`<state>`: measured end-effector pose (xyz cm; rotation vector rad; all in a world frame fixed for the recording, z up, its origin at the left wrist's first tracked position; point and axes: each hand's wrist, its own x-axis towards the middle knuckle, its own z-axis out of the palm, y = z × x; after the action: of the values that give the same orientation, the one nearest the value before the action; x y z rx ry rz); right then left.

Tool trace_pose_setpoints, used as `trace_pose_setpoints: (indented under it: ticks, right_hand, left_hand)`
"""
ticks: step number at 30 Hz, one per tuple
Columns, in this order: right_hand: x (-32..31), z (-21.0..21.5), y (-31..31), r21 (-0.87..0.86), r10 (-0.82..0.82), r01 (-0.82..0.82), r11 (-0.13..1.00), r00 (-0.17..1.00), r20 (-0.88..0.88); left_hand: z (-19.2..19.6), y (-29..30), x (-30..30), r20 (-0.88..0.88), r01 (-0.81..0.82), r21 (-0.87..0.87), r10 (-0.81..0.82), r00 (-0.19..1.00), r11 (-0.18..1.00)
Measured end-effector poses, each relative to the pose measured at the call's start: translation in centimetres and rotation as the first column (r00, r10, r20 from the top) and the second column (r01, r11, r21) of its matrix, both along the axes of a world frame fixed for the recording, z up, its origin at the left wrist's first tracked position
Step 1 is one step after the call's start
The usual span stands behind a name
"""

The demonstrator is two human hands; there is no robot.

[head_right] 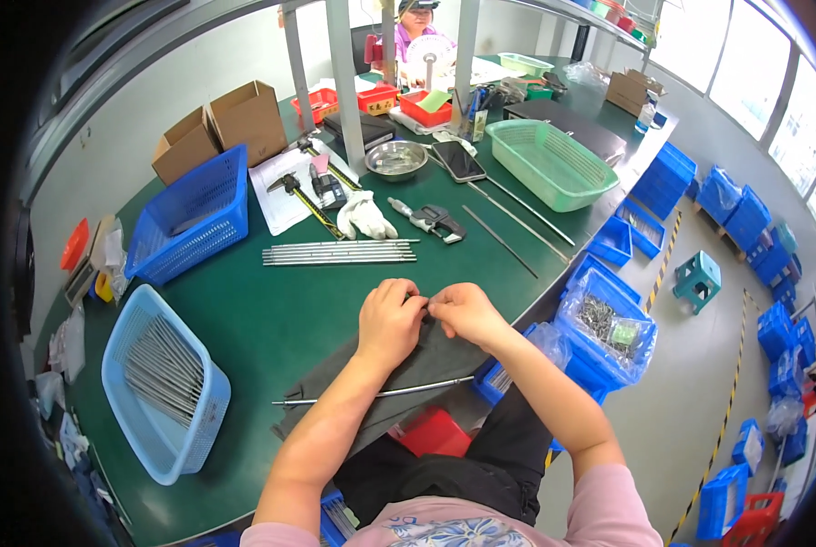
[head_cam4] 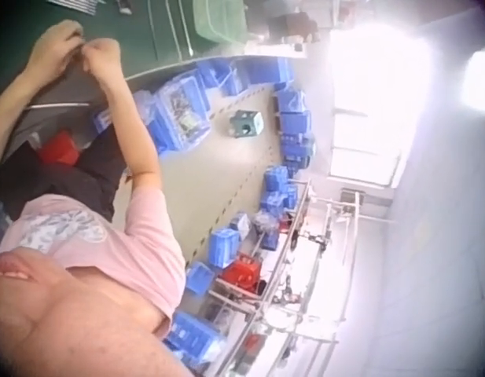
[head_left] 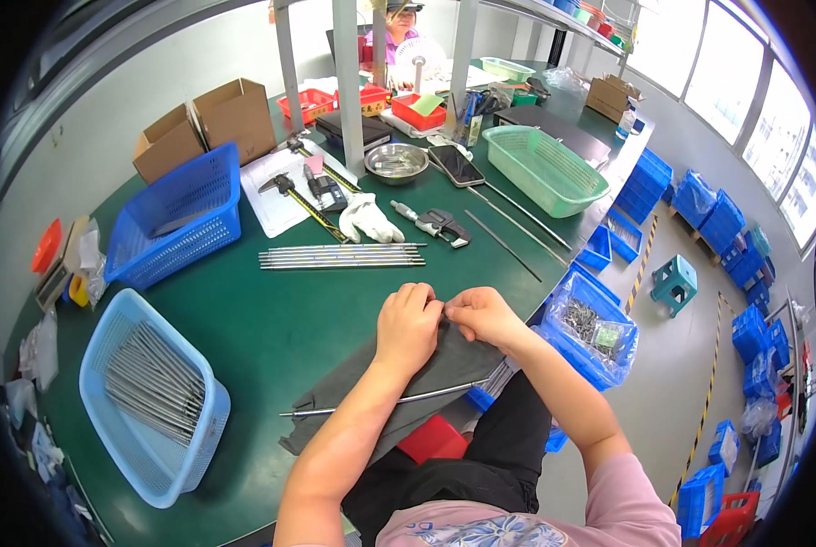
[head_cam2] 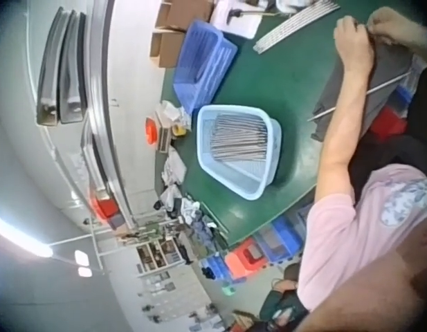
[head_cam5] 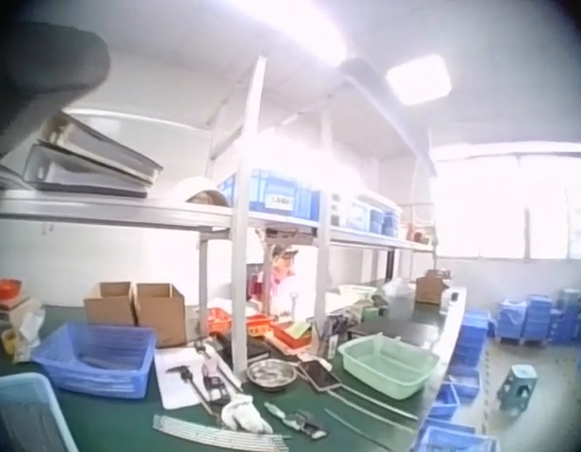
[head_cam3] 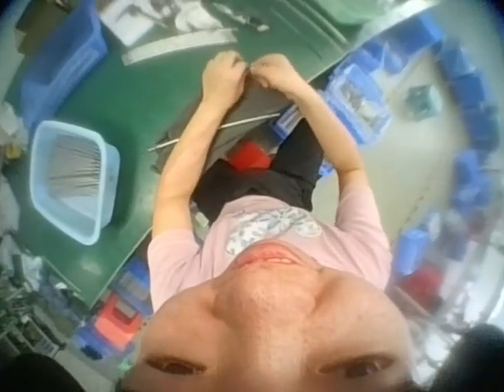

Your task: Manually filing and polishing the end of a metal rod at a workbench.

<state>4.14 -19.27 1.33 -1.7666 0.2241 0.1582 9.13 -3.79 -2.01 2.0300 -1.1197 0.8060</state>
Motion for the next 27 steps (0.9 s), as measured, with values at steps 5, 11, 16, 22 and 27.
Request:
trace_pose_setpoints:
  ticks: [5, 11, 16, 22, 27]
  right_hand:
    - [-1.1, 1.4, 1.2, -0.82, 0.252, 0.075, 0.568, 0.932, 0.26]
    - [-2.3, 3.2, 1.1, -0.94, 0.398, -0.028, 0.34, 0.91, 0.117]
    - [-3.0, 3.0, -0.1, -0.902, 0.414, 0.126, 0.413, 0.856, 0.309]
    - [-4.1, 4.8, -0.7, -0.881, 0.333, 0.086, 0.465, 0.905, 0.265]
    - [-6.9, 5.4, -2.0, -0.858, 0.32, 0.095, 0.505, 0.903, 0.288]
  left_hand:
    - [-0.2, 0.5, 0.1, 0.063, -0.013, 0.057, 0.009, 0.998, 0.998]
    - [0.1, 0.6, -0.4, 0.12, 0.039, -0.003, -0.038, 0.992, 0.999]
    - [0.4, 0.2, 0.0, 0.145, 0.083, -0.015, -0.08, 0.986, 0.996]
    - [1.0, 0.5, 0.7, 0.134, 0.025, -0.048, -0.018, 0.991, 0.999]
    - [0.5, 0.2, 0.0, 0.142, 0.032, -0.034, -0.027, 0.99, 0.999]
